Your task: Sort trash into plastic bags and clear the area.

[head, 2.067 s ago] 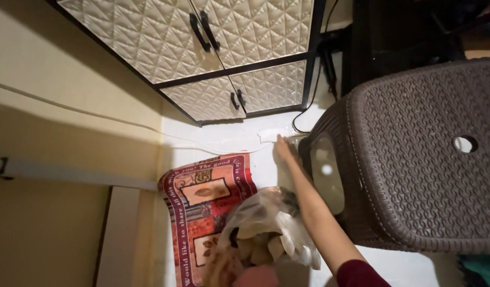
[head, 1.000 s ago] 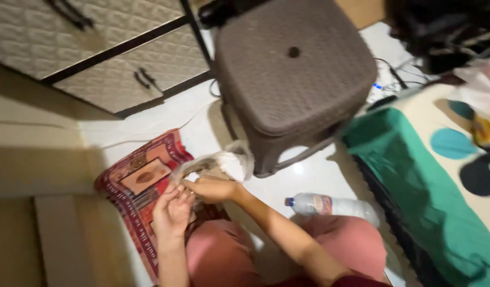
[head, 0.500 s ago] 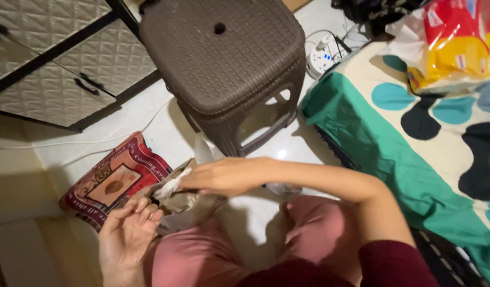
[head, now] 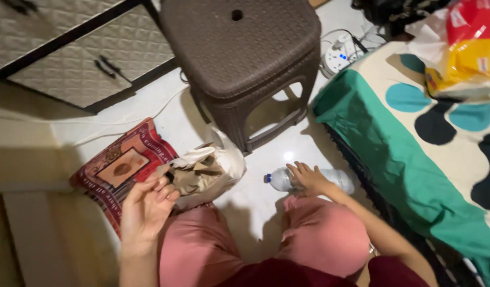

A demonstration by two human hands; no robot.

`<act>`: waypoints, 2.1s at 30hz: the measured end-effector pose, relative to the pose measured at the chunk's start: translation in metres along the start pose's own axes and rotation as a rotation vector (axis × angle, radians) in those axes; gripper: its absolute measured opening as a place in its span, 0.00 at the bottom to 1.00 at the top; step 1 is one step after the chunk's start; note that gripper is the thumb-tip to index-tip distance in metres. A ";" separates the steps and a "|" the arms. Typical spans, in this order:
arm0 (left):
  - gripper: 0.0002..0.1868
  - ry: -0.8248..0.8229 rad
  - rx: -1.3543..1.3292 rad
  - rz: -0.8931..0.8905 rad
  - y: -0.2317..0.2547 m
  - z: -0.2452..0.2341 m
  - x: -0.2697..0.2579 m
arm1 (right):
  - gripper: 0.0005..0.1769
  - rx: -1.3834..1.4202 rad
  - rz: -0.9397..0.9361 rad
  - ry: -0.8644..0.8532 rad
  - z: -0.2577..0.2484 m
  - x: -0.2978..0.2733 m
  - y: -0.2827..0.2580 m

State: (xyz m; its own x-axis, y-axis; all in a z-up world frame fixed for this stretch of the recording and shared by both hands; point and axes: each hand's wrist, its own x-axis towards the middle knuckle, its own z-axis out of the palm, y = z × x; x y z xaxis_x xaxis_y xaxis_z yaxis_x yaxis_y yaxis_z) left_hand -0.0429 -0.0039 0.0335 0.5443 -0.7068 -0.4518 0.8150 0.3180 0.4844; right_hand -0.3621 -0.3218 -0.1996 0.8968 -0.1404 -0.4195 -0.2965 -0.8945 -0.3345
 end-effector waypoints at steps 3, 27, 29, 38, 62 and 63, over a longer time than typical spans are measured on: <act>0.02 -0.007 0.016 0.004 -0.003 -0.007 0.004 | 0.68 0.036 0.087 0.104 0.017 0.002 -0.009; 0.21 -0.044 0.175 0.001 -0.014 -0.003 0.016 | 0.63 1.108 -0.555 0.994 -0.201 -0.064 -0.045; 0.23 -0.088 0.183 0.003 -0.016 -0.004 0.017 | 0.63 1.041 -0.563 1.037 -0.207 -0.051 -0.058; 0.26 -0.164 0.205 -0.009 -0.024 0.000 0.017 | 0.65 0.780 -0.558 0.855 -0.223 -0.003 -0.133; 0.63 -0.083 1.323 0.507 -0.030 0.088 -0.040 | 0.59 0.946 -0.616 0.643 -0.205 0.035 -0.194; 0.71 0.050 1.484 0.410 -0.032 0.100 -0.043 | 0.59 0.940 -0.563 0.607 -0.204 0.033 -0.197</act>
State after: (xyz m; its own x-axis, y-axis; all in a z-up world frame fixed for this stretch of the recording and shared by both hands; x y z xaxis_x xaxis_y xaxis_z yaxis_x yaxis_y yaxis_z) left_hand -0.1126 -0.0468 0.1122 0.7050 -0.6999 -0.1146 -0.2956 -0.4369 0.8496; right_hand -0.2068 -0.2365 0.0249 0.9071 -0.2337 0.3502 0.2821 -0.2800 -0.9176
